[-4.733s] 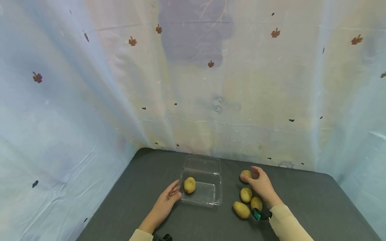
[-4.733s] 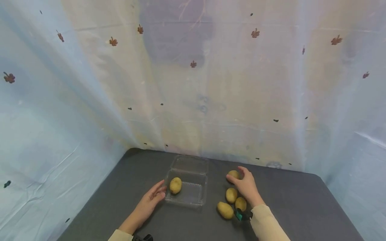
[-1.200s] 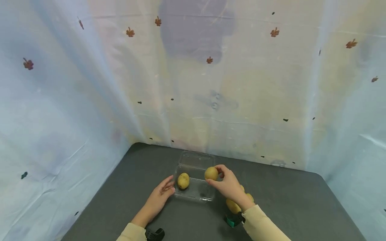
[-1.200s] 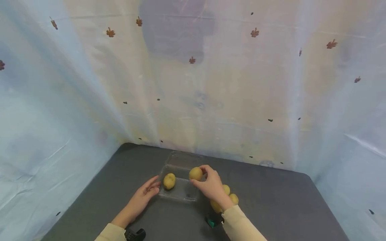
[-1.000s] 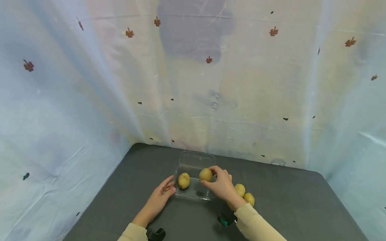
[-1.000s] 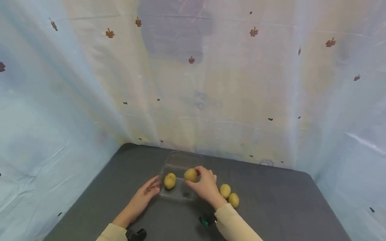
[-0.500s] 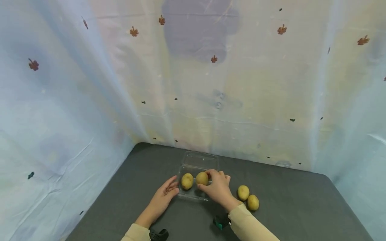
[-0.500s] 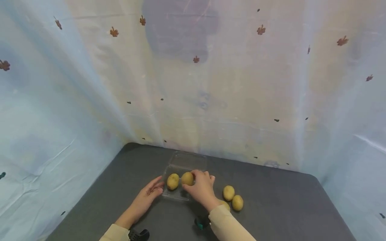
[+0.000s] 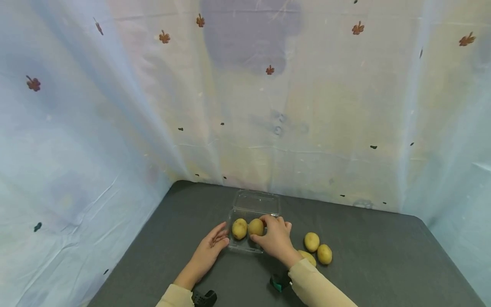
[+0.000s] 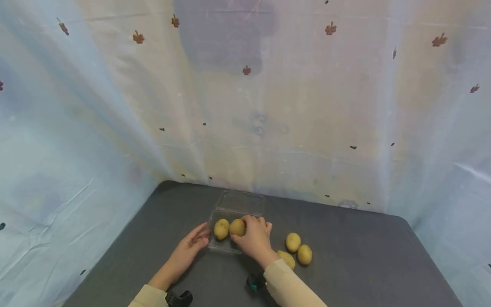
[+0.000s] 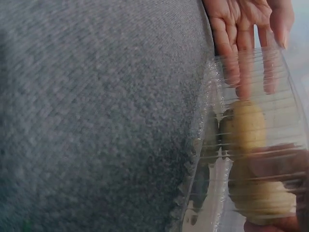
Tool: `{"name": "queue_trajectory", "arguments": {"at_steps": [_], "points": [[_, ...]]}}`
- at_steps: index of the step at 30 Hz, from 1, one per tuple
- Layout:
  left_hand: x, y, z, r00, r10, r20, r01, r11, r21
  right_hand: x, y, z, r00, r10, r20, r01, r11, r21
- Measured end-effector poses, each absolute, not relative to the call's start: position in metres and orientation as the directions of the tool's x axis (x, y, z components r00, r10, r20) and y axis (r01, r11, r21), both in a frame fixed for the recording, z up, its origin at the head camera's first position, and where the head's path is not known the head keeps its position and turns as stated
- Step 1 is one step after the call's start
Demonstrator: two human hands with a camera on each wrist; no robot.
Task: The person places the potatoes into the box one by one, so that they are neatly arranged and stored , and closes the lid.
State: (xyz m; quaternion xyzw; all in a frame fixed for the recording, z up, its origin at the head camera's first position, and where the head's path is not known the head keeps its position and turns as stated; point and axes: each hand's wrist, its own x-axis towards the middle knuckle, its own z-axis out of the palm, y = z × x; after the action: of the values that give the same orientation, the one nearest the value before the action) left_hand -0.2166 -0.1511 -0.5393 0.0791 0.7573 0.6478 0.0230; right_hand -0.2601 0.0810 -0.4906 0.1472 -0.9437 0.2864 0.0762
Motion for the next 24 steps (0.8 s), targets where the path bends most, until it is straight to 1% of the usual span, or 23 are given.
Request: {"name": "queue_trajectory", "arguments": {"at_steps": [11, 19, 24], "points": [[-0.217, -0.15, -0.538, -0.987, 0.147, 0.06, 0.08, 0.133, 0.988, -0.26, 0.079, -0.491, -0.95, -0.218, 0.222, -0.301, 0.826, -0.477], [-0.205, -0.149, -0.511, -0.985, 0.168, 0.047, 0.068, 0.12, 0.99, -0.26, 0.076, -0.492, -0.952, -0.212, 0.222, -0.292, 0.847, -0.445], [-0.201, -0.148, -0.508, -0.984, 0.172, 0.044, 0.065, 0.115, 0.991, -0.259, 0.076, -0.493, -0.95, -0.203, 0.236, -0.29, 0.853, -0.433]]}}
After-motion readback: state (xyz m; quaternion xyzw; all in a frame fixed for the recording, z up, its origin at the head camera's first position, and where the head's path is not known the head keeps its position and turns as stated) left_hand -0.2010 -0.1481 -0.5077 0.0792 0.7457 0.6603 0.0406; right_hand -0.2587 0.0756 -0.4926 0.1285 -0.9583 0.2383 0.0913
